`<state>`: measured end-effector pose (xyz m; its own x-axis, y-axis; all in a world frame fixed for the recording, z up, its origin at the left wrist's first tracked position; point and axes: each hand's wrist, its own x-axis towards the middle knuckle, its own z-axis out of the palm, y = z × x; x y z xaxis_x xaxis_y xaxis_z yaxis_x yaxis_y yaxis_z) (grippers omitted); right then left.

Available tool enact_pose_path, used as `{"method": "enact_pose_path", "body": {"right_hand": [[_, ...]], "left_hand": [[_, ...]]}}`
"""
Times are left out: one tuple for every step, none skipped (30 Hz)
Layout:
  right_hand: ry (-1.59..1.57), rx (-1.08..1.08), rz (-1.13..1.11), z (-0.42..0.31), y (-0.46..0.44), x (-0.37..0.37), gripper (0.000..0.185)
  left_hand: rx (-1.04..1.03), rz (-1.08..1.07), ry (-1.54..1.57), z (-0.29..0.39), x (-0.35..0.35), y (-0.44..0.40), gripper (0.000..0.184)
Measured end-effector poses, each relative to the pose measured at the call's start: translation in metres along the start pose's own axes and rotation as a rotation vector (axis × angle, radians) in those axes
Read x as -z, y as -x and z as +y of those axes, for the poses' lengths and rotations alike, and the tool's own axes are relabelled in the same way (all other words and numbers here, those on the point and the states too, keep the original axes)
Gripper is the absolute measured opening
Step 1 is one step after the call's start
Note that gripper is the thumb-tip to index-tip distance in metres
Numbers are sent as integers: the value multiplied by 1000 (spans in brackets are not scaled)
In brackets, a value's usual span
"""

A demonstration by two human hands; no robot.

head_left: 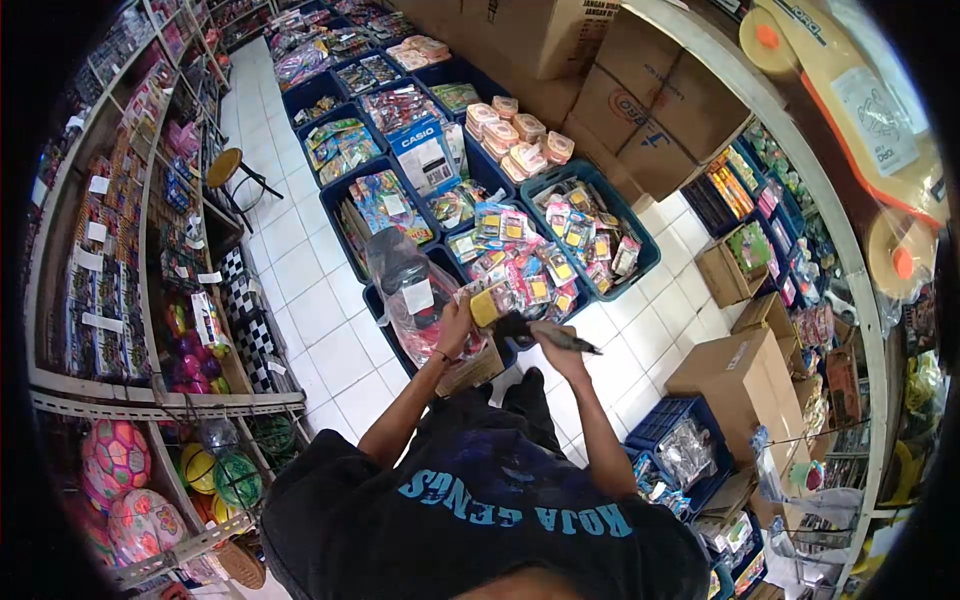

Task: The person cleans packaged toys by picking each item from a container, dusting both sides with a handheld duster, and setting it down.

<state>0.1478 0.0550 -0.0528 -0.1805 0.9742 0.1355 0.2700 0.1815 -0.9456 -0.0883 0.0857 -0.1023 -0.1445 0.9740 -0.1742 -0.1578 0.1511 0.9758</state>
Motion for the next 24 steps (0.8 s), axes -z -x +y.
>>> {"method": "enact_pose_path", "body": {"right_hand": [[67,-8,55,6,-11,11,18],[135,-16,110,12,-21,18,18],[102,-184,113,-23,-26,25,19],[38,-46,163,-13,-29,26,20],[40,-48,155,1,-31,24,20],[41,-48,146,-2,-34,21,21],[189,75,73,-7,-32,21,24],[335,198,0,-10,-26,18,29],[359,449,52,8,-24,9,34],[359,286,-117,6,-13,8,31],[419,325,-120,18,-1,3,28],[478,363,-123,36,7,-1,25],[301,110,-246,32,5,-3,19],[297,111,-229,33,-3,-3,18],[293,113,-210,49,-12,-1,18],[290,116,-193,30,-25,-1,19],[319,153,-143,9,-33,5,20],[286,168,-86,40,-39,7,16],[444,324,-112,27,-52,9,15],[604,479,-135,14,-68,14,15],[407,311,-69,-3,-77,14,16],[210,145,-2,-11,-85,13,18],[195,193,69,-6,-89,10,21],[161,172,95,-12,-88,7,20]], "left_hand": [[44,-11,-54,7,3,3,46],[89,-22,-109,14,6,8,46],[132,-33,-162,15,8,9,46],[114,-61,-168,13,9,9,46],[97,-88,-173,12,8,12,46],[79,-114,-179,15,7,14,46],[61,-78,-165,18,4,15,46],[46,-41,-152,20,0,19,47],[30,-6,-137,24,-3,22,47],[31,6,-139,5,0,14,47],[32,17,-141,-15,4,4,47],[51,6,-152,-16,6,4,47],[70,-5,-163,-5,5,7,47],[104,-40,-187,7,8,12,48],[136,-77,-210,24,8,15,48],[58,-70,-286,21,7,12,48],[-16,-63,-362,18,6,11,48],[-89,-56,-438,9,6,8,47],[-190,-53,-448,-3,6,4,43],[-208,-88,-422,-16,7,2,42],[-223,-125,-395,0,4,11,41],[-239,-160,-368,12,2,17,40],[-237,-151,-405,21,-1,23,39],[-236,-140,-443,26,-1,25,39]]}}
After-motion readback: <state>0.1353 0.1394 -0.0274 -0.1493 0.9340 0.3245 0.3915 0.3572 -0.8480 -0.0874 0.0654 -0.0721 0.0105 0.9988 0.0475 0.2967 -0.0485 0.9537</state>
